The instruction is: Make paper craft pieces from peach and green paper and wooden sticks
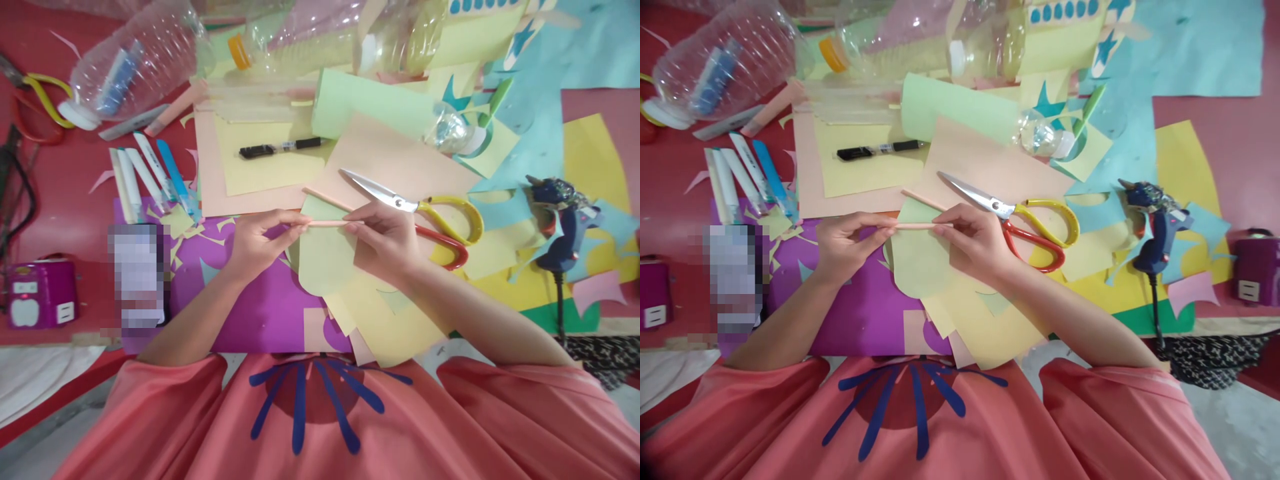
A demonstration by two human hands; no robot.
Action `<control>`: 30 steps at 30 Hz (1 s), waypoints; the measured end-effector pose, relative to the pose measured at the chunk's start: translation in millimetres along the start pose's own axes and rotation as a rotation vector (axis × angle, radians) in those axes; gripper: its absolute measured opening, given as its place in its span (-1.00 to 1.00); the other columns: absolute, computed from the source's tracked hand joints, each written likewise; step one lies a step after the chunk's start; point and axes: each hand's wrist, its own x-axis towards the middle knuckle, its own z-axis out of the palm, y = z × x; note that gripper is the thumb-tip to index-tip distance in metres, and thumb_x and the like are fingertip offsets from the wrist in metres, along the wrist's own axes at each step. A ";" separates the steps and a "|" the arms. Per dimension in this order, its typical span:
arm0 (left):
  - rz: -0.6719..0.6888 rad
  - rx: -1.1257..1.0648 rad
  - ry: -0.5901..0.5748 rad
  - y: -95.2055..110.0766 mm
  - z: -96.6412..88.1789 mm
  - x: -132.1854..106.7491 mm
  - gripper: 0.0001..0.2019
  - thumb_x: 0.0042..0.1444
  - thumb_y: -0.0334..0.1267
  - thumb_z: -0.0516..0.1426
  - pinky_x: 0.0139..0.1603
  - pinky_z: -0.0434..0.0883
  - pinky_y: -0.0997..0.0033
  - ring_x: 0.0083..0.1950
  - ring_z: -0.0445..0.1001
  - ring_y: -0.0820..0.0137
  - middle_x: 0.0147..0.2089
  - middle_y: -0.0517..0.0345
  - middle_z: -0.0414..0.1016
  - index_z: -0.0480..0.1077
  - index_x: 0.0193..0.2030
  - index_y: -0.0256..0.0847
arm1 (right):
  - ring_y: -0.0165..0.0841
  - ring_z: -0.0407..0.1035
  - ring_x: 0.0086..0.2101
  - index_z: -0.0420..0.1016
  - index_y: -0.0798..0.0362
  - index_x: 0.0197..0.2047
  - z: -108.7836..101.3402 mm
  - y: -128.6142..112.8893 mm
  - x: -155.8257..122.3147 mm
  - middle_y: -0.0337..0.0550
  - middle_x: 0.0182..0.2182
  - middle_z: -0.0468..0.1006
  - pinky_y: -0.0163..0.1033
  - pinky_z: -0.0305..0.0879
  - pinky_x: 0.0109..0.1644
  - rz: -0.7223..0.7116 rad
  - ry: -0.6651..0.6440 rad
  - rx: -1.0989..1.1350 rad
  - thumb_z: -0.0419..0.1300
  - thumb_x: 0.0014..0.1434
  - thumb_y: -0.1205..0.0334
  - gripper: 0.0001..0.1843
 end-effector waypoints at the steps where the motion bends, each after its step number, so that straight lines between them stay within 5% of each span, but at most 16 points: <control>1: -0.007 -0.005 -0.005 0.1 -0.2 -0.1 -0.88 0.06 -0.17 0.25 -0.29 0.53 0.50 -0.37 0.58 0.45 -0.35 0.19 0.66 0.61 -0.31 -0.09 | -0.47 0.35 -0.47 0.59 -0.03 -0.35 0.2 0.0 -0.1 -0.30 -0.50 0.51 -0.28 0.25 -0.42 0.003 -0.001 0.005 0.37 0.06 0.07 -0.83; 12: -0.054 -0.102 0.038 1.5 1.9 -1.6 -0.89 -0.03 -0.27 0.30 -0.34 0.55 0.52 -0.39 0.60 0.45 -0.43 0.22 0.58 0.44 -0.41 -0.17 | -0.47 0.37 -0.48 0.59 -0.05 -0.38 2.1 -3.9 -0.3 -0.31 -0.51 0.52 -0.28 0.27 -0.40 0.023 0.000 0.096 0.38 0.06 0.20 -0.95; 18: -0.009 -0.067 -0.004 -0.1 -1.4 1.5 -0.75 0.02 -0.19 0.27 -0.25 0.58 0.50 -0.30 0.63 0.43 -0.21 0.18 0.64 0.49 -0.14 -0.15 | -0.45 0.40 -0.47 0.58 -0.04 -0.39 2.4 -6.3 0.5 -0.28 -0.50 0.54 -0.27 0.32 -0.39 0.003 0.021 0.061 0.39 0.04 0.23 -0.94; 22: 0.047 -0.040 -0.031 1.3 -2.4 1.1 -0.87 0.12 -0.23 0.21 -0.14 0.57 0.52 -0.21 0.64 0.43 -0.24 0.17 0.68 0.60 -0.25 -0.11 | -0.45 0.39 -0.48 0.57 0.00 -0.40 2.1 -6.2 0.8 -0.27 -0.51 0.54 -0.27 0.32 -0.41 0.007 0.028 0.028 0.40 0.02 0.18 -0.88; 30: -0.054 -0.044 0.046 4.6 -0.8 0.1 -0.92 0.03 -0.24 0.28 -0.26 0.57 0.54 -0.34 0.62 0.46 -0.36 0.21 0.65 0.57 -0.36 -0.19 | -0.41 0.44 -0.45 0.60 -0.07 -0.36 0.1 -0.9 -0.7 -0.29 -0.48 0.55 -0.25 0.37 -0.39 -0.034 0.030 -0.018 0.37 0.05 0.21 -0.95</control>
